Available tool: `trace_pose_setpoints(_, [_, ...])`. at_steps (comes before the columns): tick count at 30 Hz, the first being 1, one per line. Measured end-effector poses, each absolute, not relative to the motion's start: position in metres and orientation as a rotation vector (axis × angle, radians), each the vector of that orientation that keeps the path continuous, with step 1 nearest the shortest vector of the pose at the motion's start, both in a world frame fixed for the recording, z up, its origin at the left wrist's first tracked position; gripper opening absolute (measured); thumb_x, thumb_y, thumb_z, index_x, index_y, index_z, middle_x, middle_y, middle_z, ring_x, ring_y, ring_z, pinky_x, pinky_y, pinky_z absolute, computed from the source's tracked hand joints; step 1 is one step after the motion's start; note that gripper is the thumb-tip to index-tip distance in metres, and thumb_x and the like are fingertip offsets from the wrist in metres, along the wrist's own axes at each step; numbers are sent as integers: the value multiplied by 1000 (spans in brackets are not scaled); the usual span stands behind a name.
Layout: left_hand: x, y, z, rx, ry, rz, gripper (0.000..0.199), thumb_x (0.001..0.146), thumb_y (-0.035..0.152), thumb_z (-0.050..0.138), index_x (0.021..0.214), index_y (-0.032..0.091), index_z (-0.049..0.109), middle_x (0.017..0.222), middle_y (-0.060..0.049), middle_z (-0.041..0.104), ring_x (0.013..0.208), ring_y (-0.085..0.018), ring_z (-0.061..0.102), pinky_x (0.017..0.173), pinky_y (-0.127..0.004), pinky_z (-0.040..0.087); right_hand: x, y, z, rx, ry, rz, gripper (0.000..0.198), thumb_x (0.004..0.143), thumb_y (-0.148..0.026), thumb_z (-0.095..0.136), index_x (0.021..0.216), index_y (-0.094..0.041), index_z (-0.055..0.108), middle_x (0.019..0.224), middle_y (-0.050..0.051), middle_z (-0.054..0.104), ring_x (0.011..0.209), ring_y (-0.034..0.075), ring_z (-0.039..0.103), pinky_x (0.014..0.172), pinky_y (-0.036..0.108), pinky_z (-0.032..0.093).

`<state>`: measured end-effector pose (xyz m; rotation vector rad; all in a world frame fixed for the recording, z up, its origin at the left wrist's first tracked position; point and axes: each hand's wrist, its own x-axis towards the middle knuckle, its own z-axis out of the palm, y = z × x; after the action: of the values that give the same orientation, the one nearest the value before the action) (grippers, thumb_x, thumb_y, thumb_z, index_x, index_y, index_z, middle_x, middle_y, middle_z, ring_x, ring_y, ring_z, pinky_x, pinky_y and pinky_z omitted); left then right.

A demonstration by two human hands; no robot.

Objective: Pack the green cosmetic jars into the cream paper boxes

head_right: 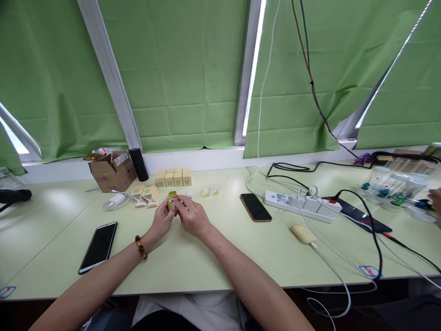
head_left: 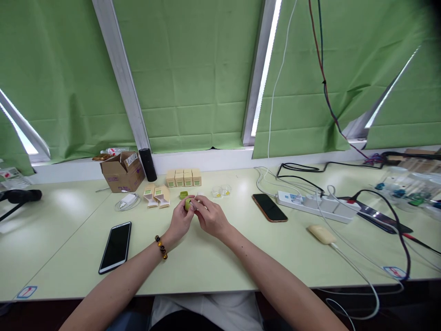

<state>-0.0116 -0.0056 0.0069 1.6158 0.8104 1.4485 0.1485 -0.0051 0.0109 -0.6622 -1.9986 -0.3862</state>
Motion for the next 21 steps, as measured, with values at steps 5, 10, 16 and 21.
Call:
trace_pose_setpoints(5, [-9, -11, 7, 1590, 808, 1484, 45, 95, 46, 65, 129, 18, 61, 127, -13, 68, 110, -23, 65, 95, -35, 52, 146, -6, 13, -640, -1980, -416, 40, 101, -13, 44, 140, -19, 52, 119, 18, 67, 97, 23, 70, 67, 32, 60])
trace_pose_setpoints(10, [-11, -9, 4, 1540, 798, 1484, 46, 96, 47, 63, 132, 19, 60, 126, -13, 67, 96, -19, 64, 85, -32, 52, 145, -6, 12, -639, -1991, -369, 42, 101, -13, 44, 142, -21, 52, 120, 17, 66, 97, 23, 70, 70, 34, 61])
trace_pose_setpoints(16, [-13, -6, 3, 1402, 543, 1325, 48, 90, 43, 74, 130, 20, 62, 123, -11, 66, 104, -20, 62, 89, -30, 49, 147, -4, 5, -696, -2019, -233, 47, 101, -12, 44, 146, -23, 50, 132, 17, 58, 92, 21, 70, 72, 35, 62])
trace_pose_setpoints(21, [-12, -6, 2, 1172, 479, 1302, 39, 84, 34, 82, 115, 18, 67, 106, -7, 66, 97, -16, 62, 86, -25, 50, 142, -6, 1, -667, -2020, -164, 56, 100, -14, 45, 155, -21, 38, 136, 18, 57, 128, 30, 59, 98, 47, 61])
